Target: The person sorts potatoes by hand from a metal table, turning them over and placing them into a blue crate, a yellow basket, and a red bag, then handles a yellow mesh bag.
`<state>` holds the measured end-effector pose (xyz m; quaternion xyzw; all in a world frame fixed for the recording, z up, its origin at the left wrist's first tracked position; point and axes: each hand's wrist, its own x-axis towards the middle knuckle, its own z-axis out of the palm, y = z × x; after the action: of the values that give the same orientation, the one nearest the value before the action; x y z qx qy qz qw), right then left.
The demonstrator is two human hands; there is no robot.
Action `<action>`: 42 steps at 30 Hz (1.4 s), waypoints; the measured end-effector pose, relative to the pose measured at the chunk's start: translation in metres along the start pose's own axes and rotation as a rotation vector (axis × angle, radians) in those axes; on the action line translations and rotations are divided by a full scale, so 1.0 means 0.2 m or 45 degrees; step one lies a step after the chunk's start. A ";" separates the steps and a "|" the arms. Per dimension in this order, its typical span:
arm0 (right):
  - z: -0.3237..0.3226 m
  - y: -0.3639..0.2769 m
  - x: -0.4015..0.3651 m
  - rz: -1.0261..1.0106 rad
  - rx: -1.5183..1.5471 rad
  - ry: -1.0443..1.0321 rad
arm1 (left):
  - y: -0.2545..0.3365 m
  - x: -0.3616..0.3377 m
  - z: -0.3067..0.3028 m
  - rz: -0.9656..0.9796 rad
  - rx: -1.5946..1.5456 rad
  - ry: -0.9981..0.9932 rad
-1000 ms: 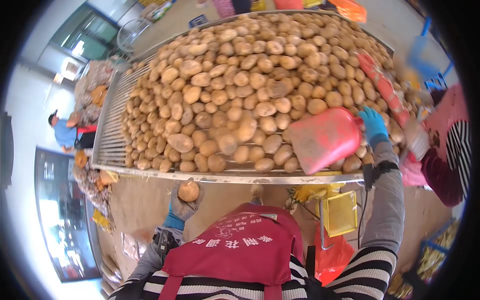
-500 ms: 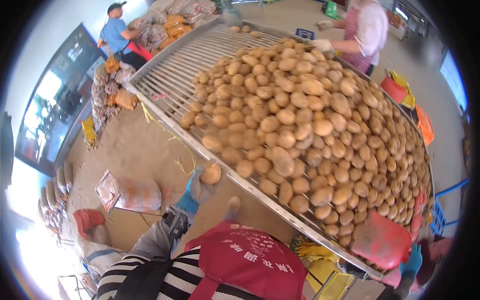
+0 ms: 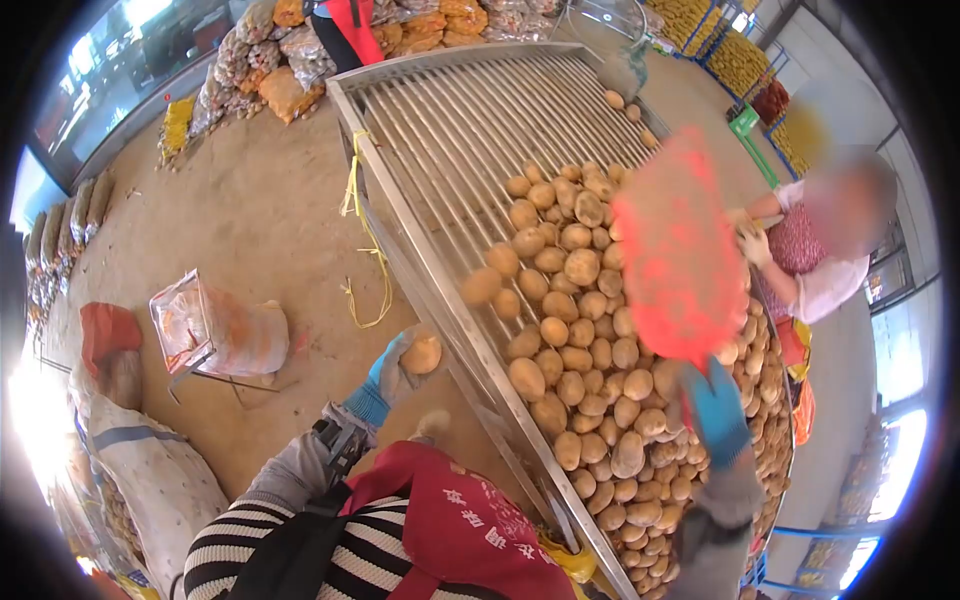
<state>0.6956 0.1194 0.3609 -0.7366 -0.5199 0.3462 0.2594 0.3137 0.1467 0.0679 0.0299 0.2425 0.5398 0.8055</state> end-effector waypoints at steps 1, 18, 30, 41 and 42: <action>0.14 -0.11 0.15 -0.077 -0.011 -0.129 | 0.04 -0.04 -0.02 0.015 0.052 0.010; 1.22 -1.18 0.74 -0.638 -1.842 -0.807 | 0.28 -0.83 -0.75 0.691 -0.330 0.541; 1.23 -1.45 0.88 -0.879 -1.388 -0.643 | 0.28 -0.69 -0.60 0.659 -0.361 0.481; 0.98 -1.16 1.12 -0.616 -0.430 -0.653 | 0.30 -0.56 -0.58 0.613 -0.341 0.485; 1.02 -1.14 1.17 -0.633 -0.512 -0.629 | 0.30 -0.55 -0.57 0.604 -0.350 0.482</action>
<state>0.4548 0.4202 0.3471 -0.5192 -0.7862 0.3309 0.0534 0.1818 0.0502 0.0240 -0.1244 0.2991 0.7360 0.5944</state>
